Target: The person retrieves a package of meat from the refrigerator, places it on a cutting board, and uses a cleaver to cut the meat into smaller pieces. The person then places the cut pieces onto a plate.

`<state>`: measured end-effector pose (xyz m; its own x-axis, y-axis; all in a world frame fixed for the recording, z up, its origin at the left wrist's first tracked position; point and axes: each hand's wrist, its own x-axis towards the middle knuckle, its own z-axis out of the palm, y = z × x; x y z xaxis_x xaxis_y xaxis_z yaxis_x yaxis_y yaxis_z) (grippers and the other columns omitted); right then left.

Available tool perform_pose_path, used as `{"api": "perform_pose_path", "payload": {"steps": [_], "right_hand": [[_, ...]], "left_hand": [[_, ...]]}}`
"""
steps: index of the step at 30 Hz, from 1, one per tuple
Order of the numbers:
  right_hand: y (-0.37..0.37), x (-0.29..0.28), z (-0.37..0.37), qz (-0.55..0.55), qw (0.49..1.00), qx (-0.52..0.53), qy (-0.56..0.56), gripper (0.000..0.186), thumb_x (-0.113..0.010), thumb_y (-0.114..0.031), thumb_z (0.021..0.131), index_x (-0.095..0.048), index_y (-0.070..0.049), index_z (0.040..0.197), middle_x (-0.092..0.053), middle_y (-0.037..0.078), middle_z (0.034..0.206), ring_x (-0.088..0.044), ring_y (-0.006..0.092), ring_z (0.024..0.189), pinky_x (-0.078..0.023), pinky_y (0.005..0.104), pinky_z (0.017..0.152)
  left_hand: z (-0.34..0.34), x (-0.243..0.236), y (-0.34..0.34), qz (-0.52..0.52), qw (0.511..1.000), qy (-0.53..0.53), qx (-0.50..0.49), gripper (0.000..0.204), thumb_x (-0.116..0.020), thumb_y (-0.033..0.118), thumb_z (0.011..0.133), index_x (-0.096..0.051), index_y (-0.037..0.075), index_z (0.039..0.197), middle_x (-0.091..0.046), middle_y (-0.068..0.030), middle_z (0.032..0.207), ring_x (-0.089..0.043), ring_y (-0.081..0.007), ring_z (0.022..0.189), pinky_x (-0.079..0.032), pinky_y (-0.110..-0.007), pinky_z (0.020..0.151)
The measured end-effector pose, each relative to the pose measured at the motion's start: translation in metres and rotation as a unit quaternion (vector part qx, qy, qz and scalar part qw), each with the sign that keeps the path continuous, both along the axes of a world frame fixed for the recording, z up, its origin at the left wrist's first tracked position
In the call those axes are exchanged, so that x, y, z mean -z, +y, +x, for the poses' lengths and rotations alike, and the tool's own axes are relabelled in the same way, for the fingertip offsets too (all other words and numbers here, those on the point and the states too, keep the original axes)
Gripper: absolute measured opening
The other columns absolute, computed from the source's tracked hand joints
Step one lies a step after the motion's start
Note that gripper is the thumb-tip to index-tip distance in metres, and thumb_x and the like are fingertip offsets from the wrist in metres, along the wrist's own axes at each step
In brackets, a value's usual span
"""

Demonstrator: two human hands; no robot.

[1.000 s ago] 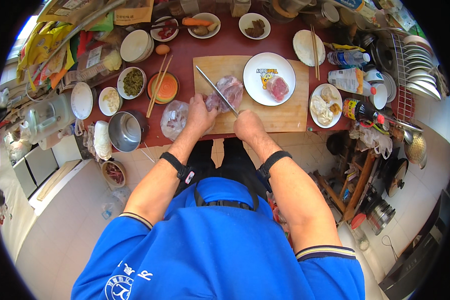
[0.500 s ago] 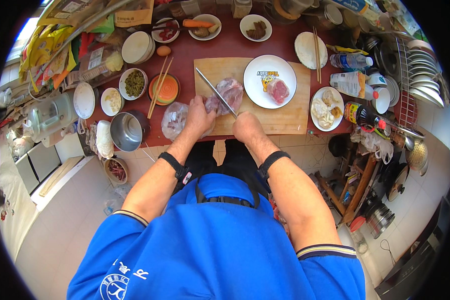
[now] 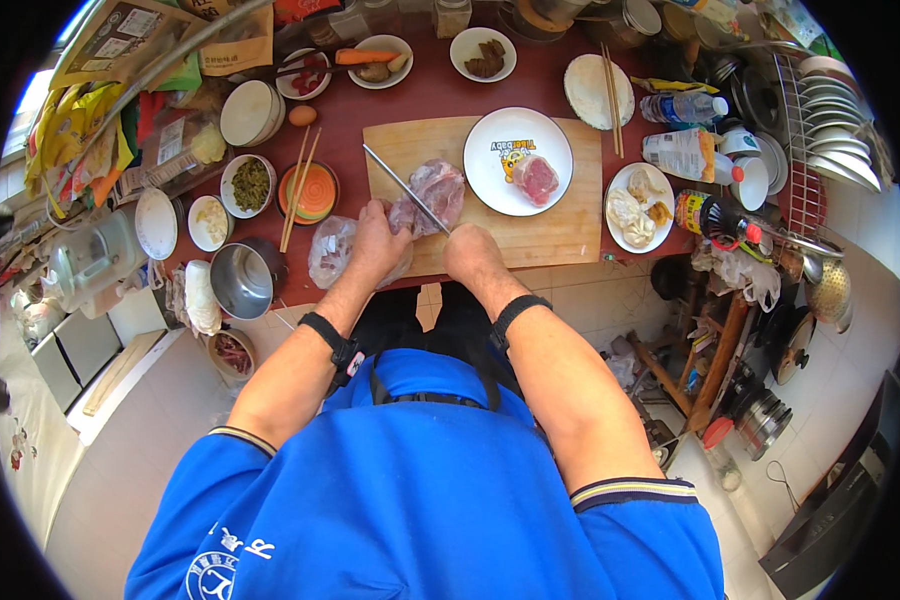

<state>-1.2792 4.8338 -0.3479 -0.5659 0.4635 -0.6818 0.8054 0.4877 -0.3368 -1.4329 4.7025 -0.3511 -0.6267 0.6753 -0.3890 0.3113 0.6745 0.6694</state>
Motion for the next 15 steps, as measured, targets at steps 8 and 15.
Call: {"api": "perform_pose_path", "payload": {"steps": [8,15], "right_hand": [[-0.005,-0.012,-0.002,0.012,0.999,-0.003,0.037,0.020,-0.063,-0.010,0.092,-0.078,0.003,0.088,-0.076,0.030,0.093,-0.074,0.0501,0.092,-0.061,0.0549,0.083],[0.001,-0.031,-0.011,-0.074,0.994,0.070,-0.048,0.024,-0.062,-0.008,0.095,-0.080,0.001,0.108,-0.077,0.027,0.117,-0.074,0.0438,0.115,-0.060,0.0517,0.098]], "left_hand": [[-0.009,-0.014,-0.001,-0.002,1.000,-0.001,0.027,0.048,-0.078,0.018,0.086,-0.060,-0.008,0.123,-0.065,-0.0296,0.117,-0.062,-0.0482,0.113,-0.051,-0.052,0.100],[-0.062,-0.071,0.081,0.221,0.945,0.206,0.122,0.029,-0.073,0.013,0.091,-0.062,-0.001,0.114,-0.068,-0.0199,0.106,-0.064,-0.0414,0.104,-0.052,-0.050,0.094]]}}
